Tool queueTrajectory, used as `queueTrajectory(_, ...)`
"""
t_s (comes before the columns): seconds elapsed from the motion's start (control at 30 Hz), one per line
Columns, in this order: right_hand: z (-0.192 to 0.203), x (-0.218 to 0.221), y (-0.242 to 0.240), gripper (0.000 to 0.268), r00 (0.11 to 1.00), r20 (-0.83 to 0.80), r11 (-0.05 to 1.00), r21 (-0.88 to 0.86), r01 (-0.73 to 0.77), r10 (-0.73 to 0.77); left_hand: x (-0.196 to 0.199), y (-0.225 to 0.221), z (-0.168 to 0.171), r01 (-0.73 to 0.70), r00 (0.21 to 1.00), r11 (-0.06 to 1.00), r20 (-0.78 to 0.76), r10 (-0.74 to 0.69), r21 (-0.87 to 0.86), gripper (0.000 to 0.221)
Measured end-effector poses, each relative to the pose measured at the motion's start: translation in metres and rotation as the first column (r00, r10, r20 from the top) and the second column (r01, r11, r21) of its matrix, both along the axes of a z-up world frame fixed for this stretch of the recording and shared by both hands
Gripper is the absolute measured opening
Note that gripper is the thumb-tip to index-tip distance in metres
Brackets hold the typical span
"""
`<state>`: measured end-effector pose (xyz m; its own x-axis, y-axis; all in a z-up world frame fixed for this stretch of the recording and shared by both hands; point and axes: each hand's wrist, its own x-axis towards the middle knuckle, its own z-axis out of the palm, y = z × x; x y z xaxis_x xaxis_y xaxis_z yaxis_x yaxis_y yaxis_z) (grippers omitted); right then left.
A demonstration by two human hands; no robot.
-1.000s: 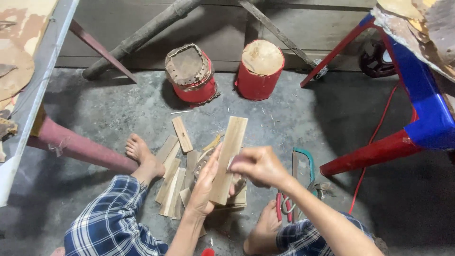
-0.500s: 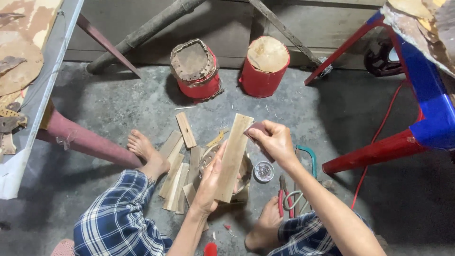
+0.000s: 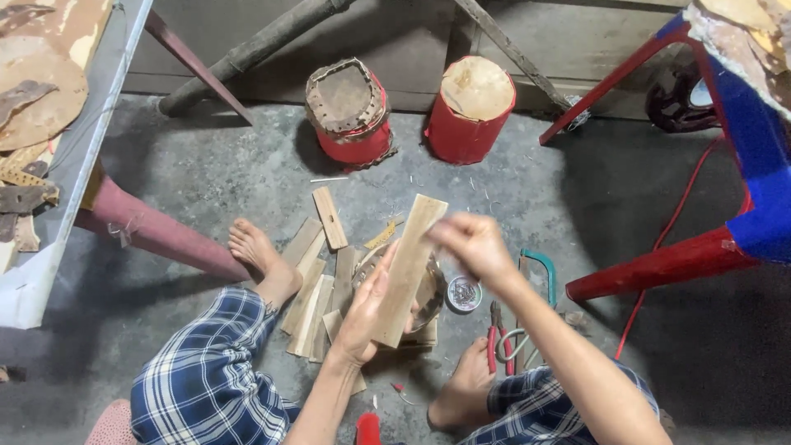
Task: A person sits on the floor and manually sands several small wooden planks using a piece of sandpaper, likely preparing them for assembly into an instrument.
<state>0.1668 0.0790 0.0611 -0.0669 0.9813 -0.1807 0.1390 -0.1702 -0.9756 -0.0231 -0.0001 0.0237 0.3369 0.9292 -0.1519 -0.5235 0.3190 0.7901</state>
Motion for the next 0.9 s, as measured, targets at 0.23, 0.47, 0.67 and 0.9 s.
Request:
queueTrajectory(0.23,-0.02,-0.001,0.0,0.013,0.992,-0.108,0.996,-0.056,-0.067,0.061,-0.002,-0.004,-0.009,-0.032,0.999,0.999,-0.03,0.032,-0.009,0.062)
queueTrajectory(0.47,-0.029,-0.009,-0.001,0.012,0.998,-0.049,0.996,-0.073,-0.043,0.04,-0.011,-0.005,-0.013,-0.059,0.997,0.996,0.038,0.062,-0.066,0.059)
queueTrajectory(0.67,-0.067,-0.005,0.012,0.013,0.999,0.015,0.992,-0.122,0.036,-0.034,-0.016,-0.002,-0.044,-0.072,0.997,0.996,-0.029,0.071,-0.055,0.06)
queueTrajectory(0.9,-0.17,-0.005,0.001,0.028,0.92,0.354,0.952,-0.301,-0.059,0.169,-0.029,0.009,-0.125,-0.062,0.658,0.974,-0.725,0.205,0.219,0.041)
